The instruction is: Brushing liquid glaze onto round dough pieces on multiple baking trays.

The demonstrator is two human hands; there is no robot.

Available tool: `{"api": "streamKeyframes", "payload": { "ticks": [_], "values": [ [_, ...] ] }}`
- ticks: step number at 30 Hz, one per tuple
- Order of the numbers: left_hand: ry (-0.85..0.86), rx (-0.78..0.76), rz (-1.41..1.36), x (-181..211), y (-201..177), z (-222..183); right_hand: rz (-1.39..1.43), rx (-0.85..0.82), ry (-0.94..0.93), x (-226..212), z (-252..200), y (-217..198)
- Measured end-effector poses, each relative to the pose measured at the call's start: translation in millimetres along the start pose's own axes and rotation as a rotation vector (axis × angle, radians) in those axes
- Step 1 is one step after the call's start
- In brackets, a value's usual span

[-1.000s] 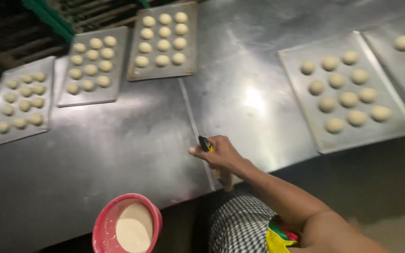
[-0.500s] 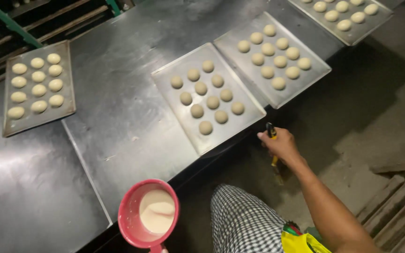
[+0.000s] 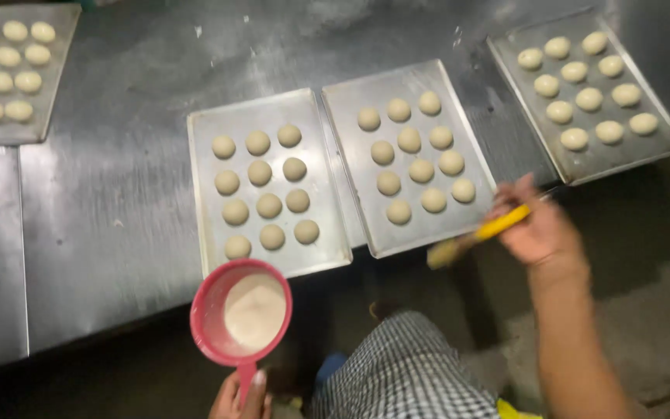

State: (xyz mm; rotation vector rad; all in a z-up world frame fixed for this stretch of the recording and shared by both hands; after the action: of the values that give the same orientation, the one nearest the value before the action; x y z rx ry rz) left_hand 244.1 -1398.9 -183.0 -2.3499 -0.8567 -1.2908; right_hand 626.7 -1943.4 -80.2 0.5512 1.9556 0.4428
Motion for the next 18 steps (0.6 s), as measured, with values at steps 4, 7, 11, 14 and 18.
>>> {"api": "streamKeyframes", "payload": {
  "ticks": [4, 7, 11, 14, 18],
  "values": [
    [-0.063, 0.074, 0.01, 72.3, 121.3, -79.4, 0.199, -0.032, -0.038, -100.1, -27.3, 44.0],
    [-0.044, 0.045, -0.064, 82.8, 176.8, -111.7, 0.097, -0.094, -0.036, -98.7, -6.7, 44.8],
    [0.024, 0.049, -0.048, 90.0, 221.9, -139.1, 0.047, -0.216, 0.089, -53.5, 2.9, 32.3],
    [0.208, 0.03, 0.224, 103.7, 247.0, -157.5, -0.135, -0.359, 0.065, -53.9, -55.3, 100.4],
    [0.353, 0.033, 0.36, 114.4, 270.5, -187.6, -0.945, -0.52, -0.367, -71.9, -150.1, 188.6]
  ]
}}
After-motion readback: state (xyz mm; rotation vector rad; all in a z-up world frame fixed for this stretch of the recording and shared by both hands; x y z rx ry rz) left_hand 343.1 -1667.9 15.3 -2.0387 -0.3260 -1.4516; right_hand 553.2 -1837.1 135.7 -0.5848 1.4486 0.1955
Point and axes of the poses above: each hand's wrist, its own z-axis towards the middle knuckle, its own y-axis out of the palm, x = y × z, the point moved 9 cm from there along z, towards the middle knuckle, and after that the axes turned 2 degrees about y, right-handed, at the moved point
